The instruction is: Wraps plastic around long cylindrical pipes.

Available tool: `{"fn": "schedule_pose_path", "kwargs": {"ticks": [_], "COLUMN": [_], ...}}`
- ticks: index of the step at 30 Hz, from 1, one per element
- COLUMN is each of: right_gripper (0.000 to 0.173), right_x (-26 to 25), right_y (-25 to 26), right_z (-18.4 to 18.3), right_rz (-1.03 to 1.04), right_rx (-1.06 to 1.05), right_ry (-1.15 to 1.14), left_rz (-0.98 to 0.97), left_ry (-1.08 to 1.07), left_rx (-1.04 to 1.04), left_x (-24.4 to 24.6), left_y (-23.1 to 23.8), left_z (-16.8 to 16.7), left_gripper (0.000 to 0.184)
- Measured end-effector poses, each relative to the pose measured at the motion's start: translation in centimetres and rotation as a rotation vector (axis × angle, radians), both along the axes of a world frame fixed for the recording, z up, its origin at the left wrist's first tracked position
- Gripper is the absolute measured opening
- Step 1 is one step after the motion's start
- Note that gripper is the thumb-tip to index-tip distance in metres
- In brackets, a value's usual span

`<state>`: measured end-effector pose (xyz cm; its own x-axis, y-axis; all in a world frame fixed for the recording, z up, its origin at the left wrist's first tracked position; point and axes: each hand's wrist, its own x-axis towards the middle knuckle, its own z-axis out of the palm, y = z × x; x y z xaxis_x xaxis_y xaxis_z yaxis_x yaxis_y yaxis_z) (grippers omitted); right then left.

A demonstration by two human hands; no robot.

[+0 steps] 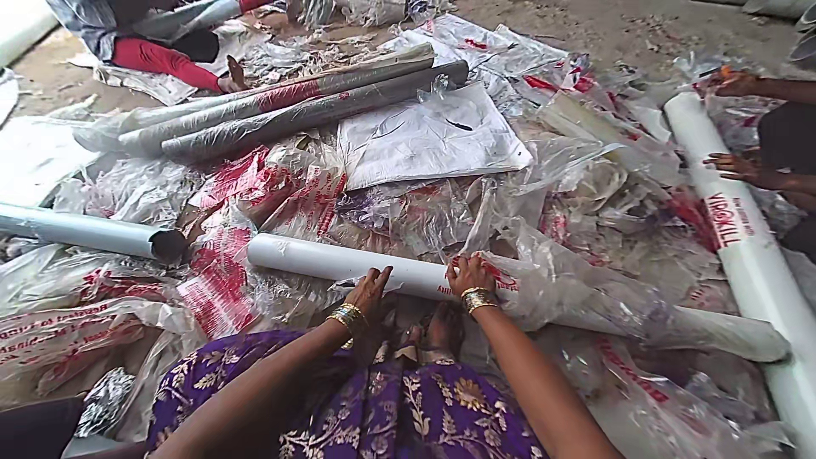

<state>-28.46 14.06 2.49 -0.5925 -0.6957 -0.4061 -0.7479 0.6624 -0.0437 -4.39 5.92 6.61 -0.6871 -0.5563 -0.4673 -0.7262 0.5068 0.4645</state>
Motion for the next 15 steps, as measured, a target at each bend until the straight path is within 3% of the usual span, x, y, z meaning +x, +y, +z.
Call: {"fn": "schedule_pose_path", "kwargs": {"ticks": [5, 9, 15], "right_gripper": [0.067, 0.068, 0.065], "right_x": [-0.5, -1.1, -1.3], "right_y": [-0.1, -0.4, -0.7], "right_z": [0.2, 0.2, -0.1], "right_rz": [0.002, 0.005, -0.007], "right_rx": [-0.020, -0.033, -0.049], "right_ry": [-0.017, -0.035, -0.022], "left_rz": [-0.077, -0.079, -0.022], "left_ry": [-0.151, -0.023, 0.063], "left_rx": [-0.195, -0.335, -0.447], "left_x": [-2.9, -3.2, -5.0], "left_y": [1.2, 0.9, 1.7], "left_z": [-2.1, -2.9, -4.1], "left_gripper": [0.062, 0.039, 0.026]}}
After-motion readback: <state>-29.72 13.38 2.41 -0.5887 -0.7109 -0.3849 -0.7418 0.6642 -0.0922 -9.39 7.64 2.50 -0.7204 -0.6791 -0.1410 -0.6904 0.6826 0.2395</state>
